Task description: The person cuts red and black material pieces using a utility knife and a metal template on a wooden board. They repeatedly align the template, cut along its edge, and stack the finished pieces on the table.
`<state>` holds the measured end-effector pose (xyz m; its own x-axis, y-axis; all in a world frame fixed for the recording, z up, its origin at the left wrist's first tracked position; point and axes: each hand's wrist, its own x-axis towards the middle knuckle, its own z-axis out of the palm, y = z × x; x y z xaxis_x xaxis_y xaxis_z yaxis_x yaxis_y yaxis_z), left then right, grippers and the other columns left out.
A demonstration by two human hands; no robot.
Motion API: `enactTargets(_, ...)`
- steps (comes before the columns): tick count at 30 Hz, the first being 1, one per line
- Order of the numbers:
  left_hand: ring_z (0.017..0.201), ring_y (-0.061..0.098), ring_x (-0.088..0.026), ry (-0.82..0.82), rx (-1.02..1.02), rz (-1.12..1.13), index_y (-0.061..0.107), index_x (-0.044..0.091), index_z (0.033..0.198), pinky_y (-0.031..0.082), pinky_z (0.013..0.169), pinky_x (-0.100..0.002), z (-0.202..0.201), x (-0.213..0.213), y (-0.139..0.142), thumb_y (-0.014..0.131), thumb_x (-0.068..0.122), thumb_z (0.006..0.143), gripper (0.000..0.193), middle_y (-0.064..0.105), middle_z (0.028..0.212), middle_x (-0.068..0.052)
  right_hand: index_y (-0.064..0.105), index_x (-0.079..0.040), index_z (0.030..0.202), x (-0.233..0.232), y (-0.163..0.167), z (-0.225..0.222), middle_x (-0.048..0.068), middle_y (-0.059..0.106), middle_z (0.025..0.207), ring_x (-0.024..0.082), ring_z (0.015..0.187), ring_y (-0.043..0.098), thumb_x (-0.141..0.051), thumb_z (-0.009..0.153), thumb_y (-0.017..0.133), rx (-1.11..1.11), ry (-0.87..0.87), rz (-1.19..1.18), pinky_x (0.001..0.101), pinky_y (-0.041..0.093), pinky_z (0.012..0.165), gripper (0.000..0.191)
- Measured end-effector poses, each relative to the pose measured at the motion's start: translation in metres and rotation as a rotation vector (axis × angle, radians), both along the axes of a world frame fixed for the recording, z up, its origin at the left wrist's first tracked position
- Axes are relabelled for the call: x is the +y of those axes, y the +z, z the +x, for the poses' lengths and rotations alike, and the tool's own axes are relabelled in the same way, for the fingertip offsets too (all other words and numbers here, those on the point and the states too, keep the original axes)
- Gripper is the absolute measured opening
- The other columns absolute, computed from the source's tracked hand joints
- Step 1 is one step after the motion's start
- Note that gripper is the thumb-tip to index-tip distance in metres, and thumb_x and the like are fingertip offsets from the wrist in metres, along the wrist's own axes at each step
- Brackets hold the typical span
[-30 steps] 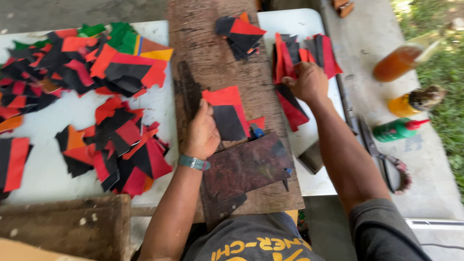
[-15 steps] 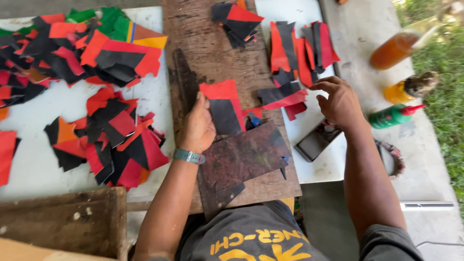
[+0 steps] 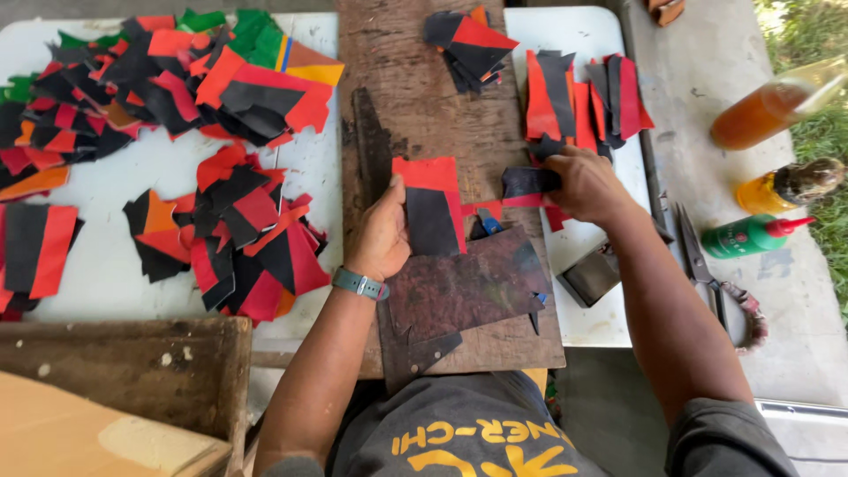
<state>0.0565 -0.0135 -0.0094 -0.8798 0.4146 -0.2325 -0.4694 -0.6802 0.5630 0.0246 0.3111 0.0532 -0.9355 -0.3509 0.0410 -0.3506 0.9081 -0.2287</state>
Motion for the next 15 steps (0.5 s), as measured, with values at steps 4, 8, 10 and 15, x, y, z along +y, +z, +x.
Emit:
enactTargets(4,0.109,0.068,-0.014,0.083,0.198,-0.108,0.068,0.005,0.122,0.054,0.098,-0.035,-0.001,0.001,-0.013,0.062,0.014,0.106,0.019,0.071,0.118,-0.003,0.071,-0.001,0.11,0.002,0.01,0.019,0.012,0.074,0.09,0.027,0.077,0.072,-0.018,0.091,0.077,-0.241,-0.276,-0.622,0.0388,0.058,0.071,0.026)
enactTargets(8,0.114,0.066,-0.013,0.084,0.225,-0.001,0.066,0.002,0.127,0.052,0.101,-0.031,-0.002,0.012,-0.02,0.063,0.01,0.11,0.019,0.07,0.123,-0.003,0.07,0.001,0.106,-0.021,0.002,0.042,0.007,0.073,0.084,0.015,0.067,0.07,-0.018,0.094,0.072,-0.497,-0.309,-1.156,0.0296,0.06,0.06,0.022)
enactTargets(10,0.117,0.064,-0.01,0.079,0.243,-0.056,0.066,0.002,0.131,0.05,0.103,-0.027,0.001,0.014,-0.017,0.061,0.012,0.106,0.027,0.069,0.127,-0.002,0.07,0.002,0.102,-0.032,-0.004,0.05,0.006,0.071,0.081,0.013,0.066,0.069,-0.018,0.094,0.073,-0.526,-0.295,-1.157,0.0282,0.06,0.06,0.021)
enactTargets(15,0.122,0.061,-0.008,0.054,0.301,-0.156,0.063,0.003,0.138,0.045,0.106,-0.024,0.012,0.006,0.002,0.06,0.014,0.106,0.035,0.068,0.133,-0.001,0.072,-0.001,0.101,-0.041,-0.015,0.055,-0.002,0.063,0.079,0.007,0.067,0.06,-0.019,0.094,0.074,-0.546,-0.196,-1.047,0.0259,0.057,0.062,0.02)
